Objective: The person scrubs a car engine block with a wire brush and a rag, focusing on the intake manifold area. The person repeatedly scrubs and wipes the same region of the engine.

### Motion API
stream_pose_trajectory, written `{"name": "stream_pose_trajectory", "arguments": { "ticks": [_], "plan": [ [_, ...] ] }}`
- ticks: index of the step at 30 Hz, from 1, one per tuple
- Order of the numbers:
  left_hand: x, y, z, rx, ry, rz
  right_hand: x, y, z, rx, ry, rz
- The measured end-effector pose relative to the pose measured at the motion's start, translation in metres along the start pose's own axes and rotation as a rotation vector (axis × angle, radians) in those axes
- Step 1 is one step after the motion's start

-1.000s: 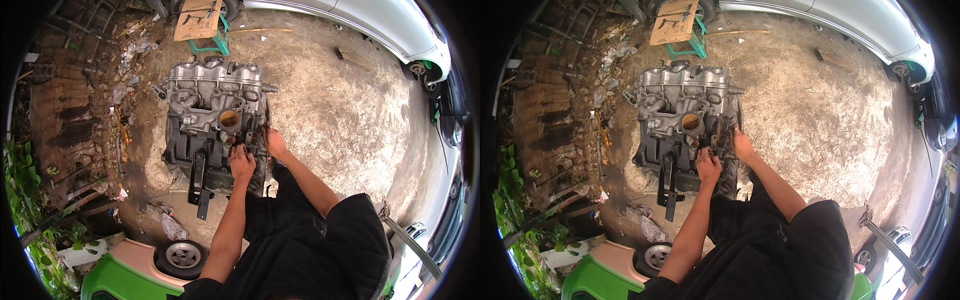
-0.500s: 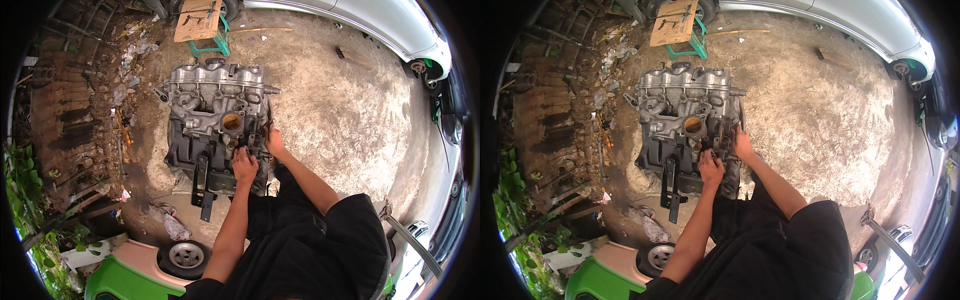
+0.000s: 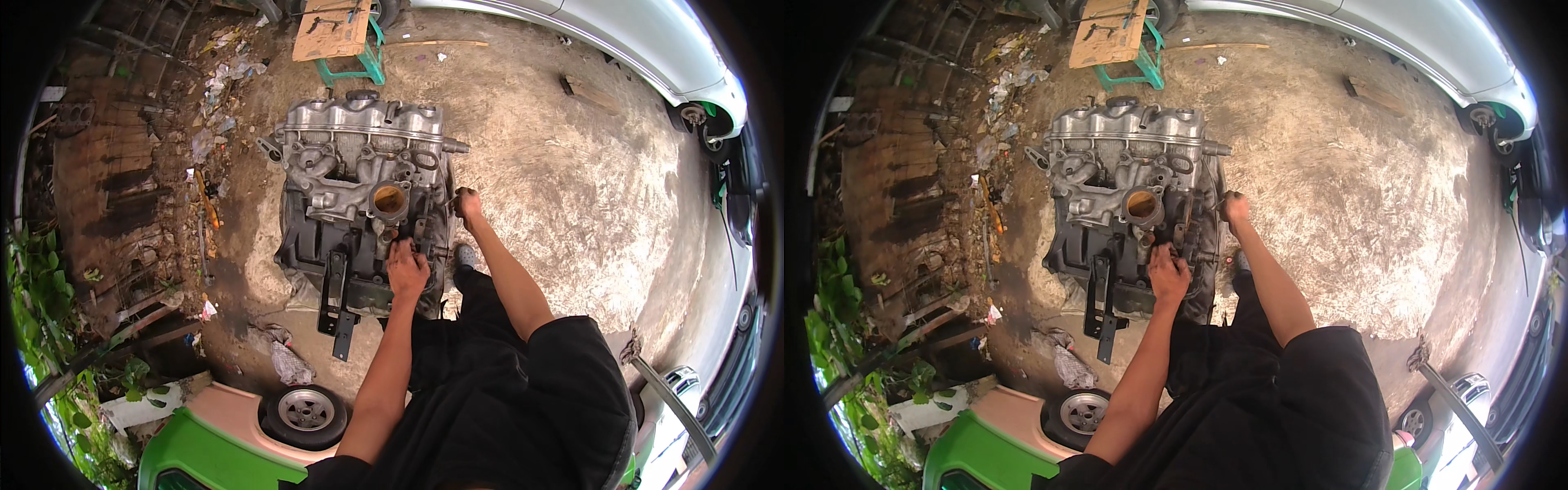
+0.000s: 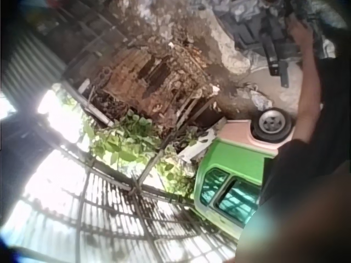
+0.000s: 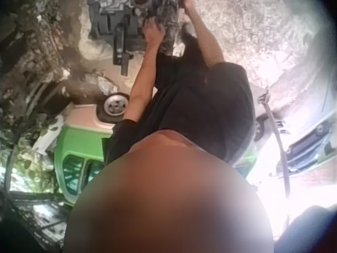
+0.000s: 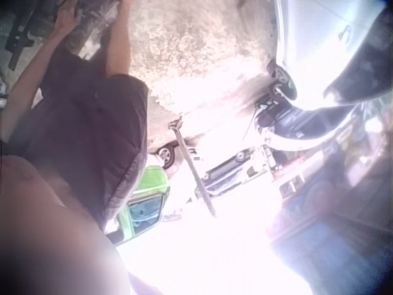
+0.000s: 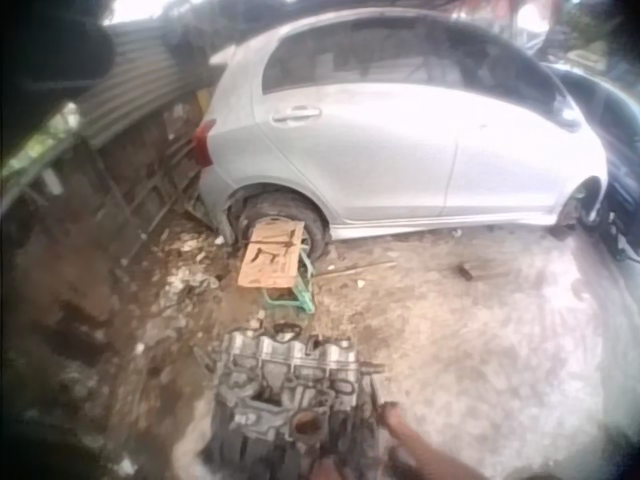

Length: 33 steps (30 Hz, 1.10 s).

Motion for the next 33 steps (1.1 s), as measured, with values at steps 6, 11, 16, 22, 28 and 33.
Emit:
{"name": "stream_pose_trajectory", "arguments": {
  "ticks": [6, 11, 16, 22, 28, 33],
  "plan": [
    [0.000, -0.002, 0.000, 0.044, 0.000, 0.013, -0.099, -0.015, -0.078, -0.374, 0.498, -0.154],
    [-0.002, -0.002, 0.000, 0.018, 0.003, -0.001, -0.150, -0.037, -0.097, -0.537, 0.728, -0.193],
    [-0.001, 0.003, 0.005, 0.011, -0.040, 0.045, -0.153, -0.048, -0.084, -0.506, 0.735, -0.193],
    [-0.005, 0.015, 0.018, 0.038, -0.177, 0.203, -0.162, -0.050, -0.083, -0.481, 0.767, -0.199],
    [-0.004, 0.017, 0.020, 0.049, -0.175, 0.208, -0.161, -0.055, -0.090, -0.569, 0.842, -0.170],
    [0.002, 0.003, 0.006, -0.030, -0.030, 0.001, -0.128, -0.051, -0.084, -0.567, 0.691, -0.147]
  ]
}}
Point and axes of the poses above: each hand's wrist, its own x-axis towards the middle knuckle, its own y-axis out of the back of the hand, z = x × y, the point moved 10 cm from there along x, towards the middle knuckle, and after that the axes turned 10 degrees about -z, right-handed, at the moved point
